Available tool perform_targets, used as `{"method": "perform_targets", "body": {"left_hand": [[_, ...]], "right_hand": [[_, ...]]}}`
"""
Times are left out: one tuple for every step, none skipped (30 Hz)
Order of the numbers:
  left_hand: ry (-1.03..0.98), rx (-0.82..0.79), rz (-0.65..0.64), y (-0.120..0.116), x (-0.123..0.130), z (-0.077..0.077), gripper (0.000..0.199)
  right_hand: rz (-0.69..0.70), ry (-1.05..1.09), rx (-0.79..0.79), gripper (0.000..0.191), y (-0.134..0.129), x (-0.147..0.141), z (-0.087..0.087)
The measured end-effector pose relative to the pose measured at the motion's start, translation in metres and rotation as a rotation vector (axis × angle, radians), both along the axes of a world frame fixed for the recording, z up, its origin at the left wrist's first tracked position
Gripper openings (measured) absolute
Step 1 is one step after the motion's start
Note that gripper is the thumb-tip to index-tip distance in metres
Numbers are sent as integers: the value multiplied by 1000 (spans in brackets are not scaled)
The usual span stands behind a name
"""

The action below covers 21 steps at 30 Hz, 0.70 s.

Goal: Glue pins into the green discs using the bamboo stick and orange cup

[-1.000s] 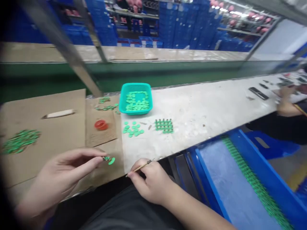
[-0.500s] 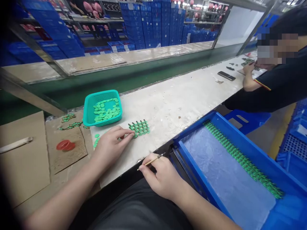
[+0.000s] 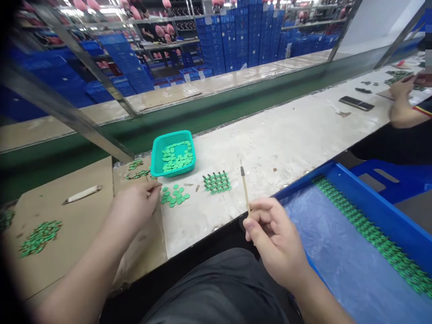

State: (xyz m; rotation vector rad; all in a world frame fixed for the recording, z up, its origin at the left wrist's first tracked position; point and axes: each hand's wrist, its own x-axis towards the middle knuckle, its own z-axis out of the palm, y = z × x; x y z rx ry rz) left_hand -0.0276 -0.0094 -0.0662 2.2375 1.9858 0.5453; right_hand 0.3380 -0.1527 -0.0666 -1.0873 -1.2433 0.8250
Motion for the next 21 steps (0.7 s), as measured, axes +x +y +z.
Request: {"method": "perform_targets", "body": {"left_hand": [[38,-49,36,6,-8,2,30],[71,-99,62,11,-12,3,32],[100,-149,81,16,-12,2,35],[121,-191,87,20,-11,2,38],[136,-224,91,22,-7,1,39],[147,-250,93,24,-2,1,40],[152,-269,95,24,2,2,41],[151,-281,94,23,6,4,42],[145,-288,93,21,8,7,42],[132,-288,92,16,7,11,40],[113,-284,91,10,5,15,36],[87,-279,92,1,1,19,31],[55,-275,93,-10,-5,23,29],[18,-274,93,-24,-13,24,30],[-20,-275,97,-39,-21,24,32],[-56,-277,104,-56,-29,21,36],[-85,-275,121,-72,-36,17,39],[-104,-262,150,-88,-43,10,40],[-116,-237,184,-103,-48,3,40],[-122,-204,216,-115,-52,-5,40],[-127,-166,241,-125,-55,-12,40]], "right_hand": [[8,41,23,22,1,-1,6],[21,67,50,29,3,-2,12],[40,74,78,30,4,-3,18],[60,71,105,27,4,-5,24],[79,63,126,22,5,-7,29],[93,55,139,20,4,-8,34],[101,52,143,19,3,-10,38],[102,57,143,19,2,-11,42],[104,68,143,21,0,-12,45],[103,81,143,22,-1,-13,47],[96,93,150,21,-2,-14,49],[80,103,154,18,-2,-16,50],[59,108,153,14,-2,-18,51],[36,108,150,10,-1,-20,52],[14,103,147,6,1,-24,52],[3,92,142,5,4,-28,52],[11,77,136,9,7,-33,50],[33,58,128,14,11,-38,48],[60,40,125,17,16,-45,45],[84,27,117,20,21,-53,42],[108,22,105,23,26,-61,38]]}}
